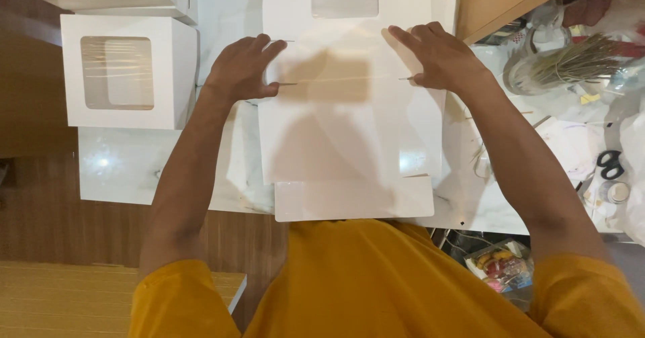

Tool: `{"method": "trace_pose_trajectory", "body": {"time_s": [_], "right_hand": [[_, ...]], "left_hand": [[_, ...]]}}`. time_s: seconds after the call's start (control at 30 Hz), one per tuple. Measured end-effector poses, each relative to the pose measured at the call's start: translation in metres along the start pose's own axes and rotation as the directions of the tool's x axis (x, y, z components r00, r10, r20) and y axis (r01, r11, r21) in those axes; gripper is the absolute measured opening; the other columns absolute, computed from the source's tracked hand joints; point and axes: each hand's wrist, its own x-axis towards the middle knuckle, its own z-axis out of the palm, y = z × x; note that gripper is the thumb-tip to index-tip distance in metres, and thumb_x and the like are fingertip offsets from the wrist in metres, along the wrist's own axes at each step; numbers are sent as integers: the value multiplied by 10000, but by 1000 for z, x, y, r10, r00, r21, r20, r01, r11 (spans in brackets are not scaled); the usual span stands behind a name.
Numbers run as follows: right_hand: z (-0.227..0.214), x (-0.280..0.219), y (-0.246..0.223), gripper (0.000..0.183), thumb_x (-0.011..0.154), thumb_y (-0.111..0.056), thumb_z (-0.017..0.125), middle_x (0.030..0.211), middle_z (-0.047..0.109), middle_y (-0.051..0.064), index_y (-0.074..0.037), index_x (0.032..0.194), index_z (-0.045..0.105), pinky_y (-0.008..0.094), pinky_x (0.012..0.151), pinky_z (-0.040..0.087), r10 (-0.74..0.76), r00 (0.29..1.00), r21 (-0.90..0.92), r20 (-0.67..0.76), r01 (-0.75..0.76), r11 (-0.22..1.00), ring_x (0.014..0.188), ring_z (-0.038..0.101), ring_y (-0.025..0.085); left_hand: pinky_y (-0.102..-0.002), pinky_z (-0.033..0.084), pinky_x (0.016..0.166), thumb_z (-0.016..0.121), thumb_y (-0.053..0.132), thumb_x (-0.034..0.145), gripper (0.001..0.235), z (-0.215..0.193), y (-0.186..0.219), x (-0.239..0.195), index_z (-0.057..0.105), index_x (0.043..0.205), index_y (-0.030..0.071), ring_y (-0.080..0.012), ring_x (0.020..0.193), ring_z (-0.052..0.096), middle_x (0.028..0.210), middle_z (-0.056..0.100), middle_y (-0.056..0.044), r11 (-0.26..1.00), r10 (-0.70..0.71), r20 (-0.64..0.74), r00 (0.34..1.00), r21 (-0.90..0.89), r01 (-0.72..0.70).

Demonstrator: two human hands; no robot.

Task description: Assemble cardboard cake boxes with clear windows.

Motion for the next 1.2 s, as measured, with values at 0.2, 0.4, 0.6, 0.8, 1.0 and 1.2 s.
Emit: {"method": "trace_pose_trajectory", "body": {"time_s": [0.2,0.4,0.6,0.8,1.0,1.2], "right_hand": [[11,-13,3,1033,679,-243,892,1339,578,100,-143,1593,420,500,1100,447,-34,986,-115,-161,16,993,1331,503,317],[28,-4,-35,720,787,-369,850,1464,548,124,-117,1400,569,476,1127,448,-94,926,-151,-367,40,988,1387,484,330],[66,49,-89,472,980,-255,628,1461,552,50,-125,1425,546,439,998,492,-181,982,331,-58,190,924,1315,515,270],[43,112,-153,510,1027,-242,544,1210,595,94,-208,1529,460,448,802,528,-210,975,355,-67,220,909,1017,620,291],[58,139,-149,348,1060,-336,578,1065,608,69,-256,1398,587,419,677,535,-342,919,184,-198,377,908,920,647,253],[77,131,-119,193,1048,-188,775,950,640,49,-130,1147,620,338,693,536,-178,863,449,-472,410,794,768,633,200]], "left_hand": [[-450,537,918,860,298,741,896,22,12,-22,498,1504,-3,-328,1140,626,1427,575,-153,994,-73,-296,952,-97,46],[-345,537,715,844,457,822,599,28,69,-51,628,1200,46,-190,773,669,855,706,-62,378,-839,137,526,-549,746],[-275,502,648,893,291,818,369,62,105,-74,665,944,30,-126,682,563,786,655,-24,157,-945,59,322,-782,604],[-288,489,620,834,191,857,241,58,122,-69,681,935,22,-130,626,542,758,685,-34,204,-960,-57,275,-813,546],[-325,522,705,787,186,920,230,67,127,-73,724,1060,15,-212,718,627,870,732,-115,290,-946,-158,282,-798,528],[-460,484,967,733,207,941,256,41,140,-72,710,1161,79,-334,1099,678,1163,750,-123,735,-628,-662,409,-331,591]]}}
